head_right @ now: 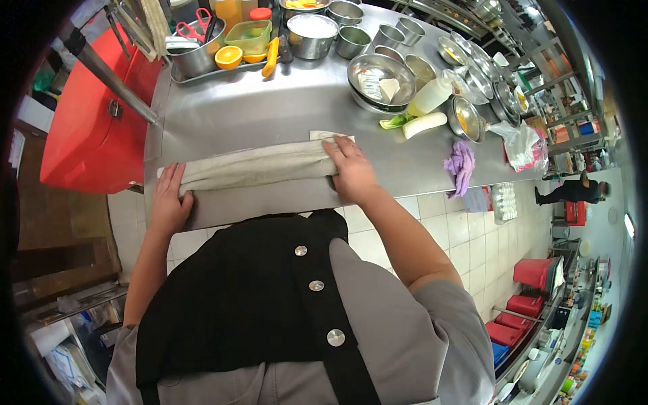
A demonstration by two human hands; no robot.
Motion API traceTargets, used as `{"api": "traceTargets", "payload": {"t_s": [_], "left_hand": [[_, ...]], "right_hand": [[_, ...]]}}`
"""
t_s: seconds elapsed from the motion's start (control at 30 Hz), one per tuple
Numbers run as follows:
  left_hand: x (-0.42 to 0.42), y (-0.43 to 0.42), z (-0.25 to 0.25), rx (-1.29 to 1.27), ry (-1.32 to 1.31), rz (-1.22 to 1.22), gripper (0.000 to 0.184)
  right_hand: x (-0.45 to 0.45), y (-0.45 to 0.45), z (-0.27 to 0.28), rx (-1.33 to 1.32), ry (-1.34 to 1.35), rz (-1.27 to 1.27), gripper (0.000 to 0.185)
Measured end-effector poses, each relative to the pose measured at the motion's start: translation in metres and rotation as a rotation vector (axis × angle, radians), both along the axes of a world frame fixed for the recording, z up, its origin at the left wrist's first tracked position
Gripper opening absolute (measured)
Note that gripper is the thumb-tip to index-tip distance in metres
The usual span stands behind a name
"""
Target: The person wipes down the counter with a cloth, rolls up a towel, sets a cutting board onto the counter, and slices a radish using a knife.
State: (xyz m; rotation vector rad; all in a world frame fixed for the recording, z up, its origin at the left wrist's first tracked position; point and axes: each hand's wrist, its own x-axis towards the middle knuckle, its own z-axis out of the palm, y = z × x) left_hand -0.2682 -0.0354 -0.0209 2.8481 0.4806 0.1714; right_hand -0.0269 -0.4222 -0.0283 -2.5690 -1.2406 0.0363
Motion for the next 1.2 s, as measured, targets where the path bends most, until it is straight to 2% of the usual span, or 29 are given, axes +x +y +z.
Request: {"api": "traceTargets", "payload": {"t_s": [0.17,0.27,0.33,0.4,0.5,0.63,0.73,0.83,0.93,1.03,1.13,1.2], "left_hand": [[-0.003,0.005,-0.011,-0.010,-0.038,0.005,0.062],[-0.006,0.012,-0.005,-0.038,-0.024,-0.014,0.060],[-0.002,0.011,0.007,-0.093,-0.030,-0.002,0.061],[0.004,0.012,0.002,-0.032,-0.102,-0.036,0.055],[0.004,0.013,-0.012,-0.024,-0.216,-0.026,0.045],[-0.010,0.011,-0.016,-0.044,-0.173,-0.014,0.034],[-0.013,0.012,-0.021,-0.025,-0.218,-0.027,0.036],[-0.009,0.013,-0.018,-0.006,-0.291,0.052,0.039],[-0.013,0.012,-0.020,0.030,-0.297,0.053,0.047],[-0.013,0.014,-0.019,0.126,-0.091,0.025,0.056],[-0.011,0.017,-0.011,0.058,0.009,0.036,0.060],[-0.007,0.016,-0.010,0.033,-0.056,0.063,0.061]], "right_hand": [[-0.028,0.000,0.010,-0.010,-0.116,0.038,0.065],[-0.015,-0.012,0.019,0.025,-0.009,0.104,0.064],[-0.005,-0.001,0.023,0.074,-0.071,0.051,0.060],[-0.002,0.011,0.030,0.141,-0.143,0.037,0.053],[-0.014,0.025,-0.002,0.089,-0.240,0.103,0.046],[-0.018,0.011,-0.016,0.298,-0.083,0.134,0.042],[-0.015,0.007,-0.021,0.320,-0.032,0.126,0.040],[-0.010,0.012,-0.006,0.212,-0.014,0.111,0.045],[-0.016,0.018,0.003,0.196,-0.117,0.027,0.054],[-0.020,0.011,-0.004,-0.057,-0.140,0.072,0.061],[-0.003,0.006,0.000,-0.077,-0.026,0.125,0.062],[0.003,0.005,0.010,0.005,-0.080,0.038,0.063]]}}
